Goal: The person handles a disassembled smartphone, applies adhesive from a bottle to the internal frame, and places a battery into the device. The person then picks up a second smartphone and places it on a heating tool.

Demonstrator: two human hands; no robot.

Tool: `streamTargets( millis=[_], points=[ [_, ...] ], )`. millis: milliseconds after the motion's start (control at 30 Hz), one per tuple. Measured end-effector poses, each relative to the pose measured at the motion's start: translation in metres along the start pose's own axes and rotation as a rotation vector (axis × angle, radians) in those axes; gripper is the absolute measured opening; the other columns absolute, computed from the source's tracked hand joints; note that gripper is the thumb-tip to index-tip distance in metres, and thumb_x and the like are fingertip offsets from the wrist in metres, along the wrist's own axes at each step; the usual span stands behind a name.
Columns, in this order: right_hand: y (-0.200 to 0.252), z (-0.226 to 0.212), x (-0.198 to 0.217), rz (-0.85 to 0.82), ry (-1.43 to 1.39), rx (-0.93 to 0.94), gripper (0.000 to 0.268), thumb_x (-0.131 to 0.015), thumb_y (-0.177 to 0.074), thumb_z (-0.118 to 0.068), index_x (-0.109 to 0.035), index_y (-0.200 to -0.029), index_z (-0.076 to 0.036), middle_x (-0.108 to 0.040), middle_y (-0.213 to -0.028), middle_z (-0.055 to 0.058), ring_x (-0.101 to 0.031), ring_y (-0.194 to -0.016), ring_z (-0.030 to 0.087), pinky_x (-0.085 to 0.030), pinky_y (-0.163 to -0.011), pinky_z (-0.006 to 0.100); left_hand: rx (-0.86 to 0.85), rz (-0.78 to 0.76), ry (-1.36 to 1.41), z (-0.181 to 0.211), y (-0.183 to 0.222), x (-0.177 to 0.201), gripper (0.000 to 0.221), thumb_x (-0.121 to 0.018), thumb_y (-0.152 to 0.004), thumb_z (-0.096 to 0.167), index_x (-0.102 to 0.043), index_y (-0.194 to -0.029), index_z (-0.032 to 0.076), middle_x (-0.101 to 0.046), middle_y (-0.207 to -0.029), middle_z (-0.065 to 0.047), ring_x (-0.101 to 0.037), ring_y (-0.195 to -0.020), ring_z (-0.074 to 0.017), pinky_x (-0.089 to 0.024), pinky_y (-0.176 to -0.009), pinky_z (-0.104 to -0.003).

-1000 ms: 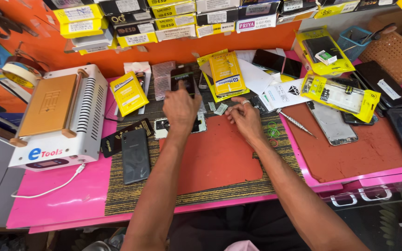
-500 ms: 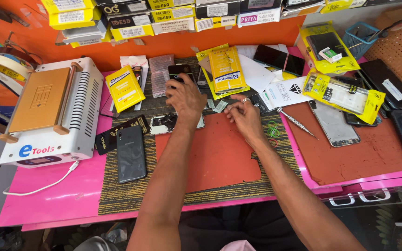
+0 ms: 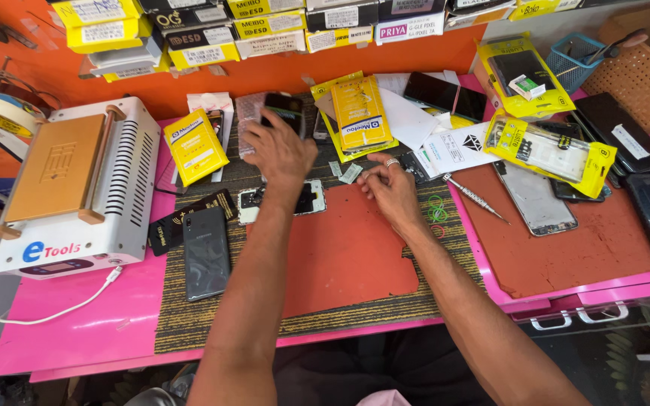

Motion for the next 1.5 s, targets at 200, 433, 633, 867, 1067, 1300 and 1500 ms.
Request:
streamTargets(
  millis=[200,433,633,867,1067,1300,1500],
  points=[
    [-0.001,0.000,0.000,0.004,-0.037,-0.011,0.039,-0.053,-0.096,0.004,-0.051,-0.135,0.006,-0.072,-0.091,0.010,-0.066,-0.076,0.011,-0.053,-0.063,0.026,0.082,-0.031,0.003,-0.027,-0.052,0.009,0.104,-0.078,-0.077,0.043,-0.024,-0.151,-0.007,-0.039,-0.132,-0.033,-0.043,-0.121,-0.0474,-0.051,-0.082,-0.062],
    [-0.004,0.009,0.001,0.009,-0.070,0.018,0.038,-0.052,-0.096,0.003,-0.052,-0.134,0.006,-0.072,-0.089,0.010,-0.065,-0.074,0.012,-0.052,-0.062,0.026,0.015,-0.045,-0.089,-0.022,-0.049,-0.005,0.088,-0.078,-0.077,0.049,-0.045,-0.138,-0.003,-0.047,-0.138,-0.027,-0.044,-0.130,-0.0419,-0.041,-0.102,-0.063],
    [-0.004,0.011,0.002,0.036,-0.102,0.027,0.036,-0.051,-0.097,0.003,-0.053,-0.132,0.005,-0.072,-0.089,0.010,-0.065,-0.073,0.011,-0.053,-0.062,0.025,-0.213,-0.040,0.230,0.067,-0.014,-0.020,0.090,-0.075,-0.081,0.058,-0.046,-0.139,-0.003,-0.052,-0.134,-0.027,-0.051,-0.127,-0.0436,-0.049,-0.098,-0.058],
    [-0.003,0.011,0.011,0.124,-0.177,0.077,0.026,-0.051,-0.097,0.004,-0.058,-0.123,0.007,-0.070,-0.087,0.010,-0.065,-0.069,0.013,-0.051,-0.058,0.025,-0.210,-0.179,0.188,0.127,0.023,-0.033,0.117,-0.082,-0.070,0.060,-0.025,-0.149,-0.005,-0.047,-0.133,-0.032,-0.051,-0.123,-0.0434,-0.057,-0.087,-0.053],
    [-0.002,0.008,0.012,0.117,-0.161,0.059,0.026,-0.051,-0.097,0.004,-0.059,-0.121,0.006,-0.072,-0.088,0.009,-0.065,-0.070,0.012,-0.051,-0.059,0.024,-0.270,-0.154,0.162,0.128,0.008,-0.059,0.122,-0.087,-0.067,0.048,-0.023,-0.152,-0.011,-0.057,-0.122,-0.036,-0.063,-0.107,-0.0435,-0.059,-0.087,-0.046],
    [-0.005,0.014,0.010,0.099,-0.190,0.051,0.030,-0.053,-0.097,0.004,-0.055,-0.126,0.005,-0.071,-0.088,0.010,-0.064,-0.071,0.011,-0.051,-0.060,0.024,-0.006,-0.618,1.372,0.087,-0.034,-0.065,0.075,-0.073,-0.073,0.041,-0.061,-0.127,-0.009,-0.073,-0.106,-0.024,-0.077,-0.085,-0.0362,-0.066,-0.077,-0.054],
    [-0.002,0.013,0.010,0.107,-0.163,0.020,0.030,-0.054,-0.098,0.003,-0.056,-0.127,0.005,-0.071,-0.088,0.010,-0.063,-0.071,0.011,-0.050,-0.059,0.023,0.183,-0.811,1.559,0.061,-0.028,-0.040,0.070,-0.064,-0.078,0.048,-0.051,-0.134,0.009,-0.062,-0.117,-0.027,-0.067,-0.102,-0.0384,-0.059,-0.083,-0.051]
  ],
)
Point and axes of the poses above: each hand's wrist, its own y-axis away from the middle knuckle, its own x-axis out of the back of the hand, z = x × y, the point moved 7 cm from there along -y, towards the middle knuckle
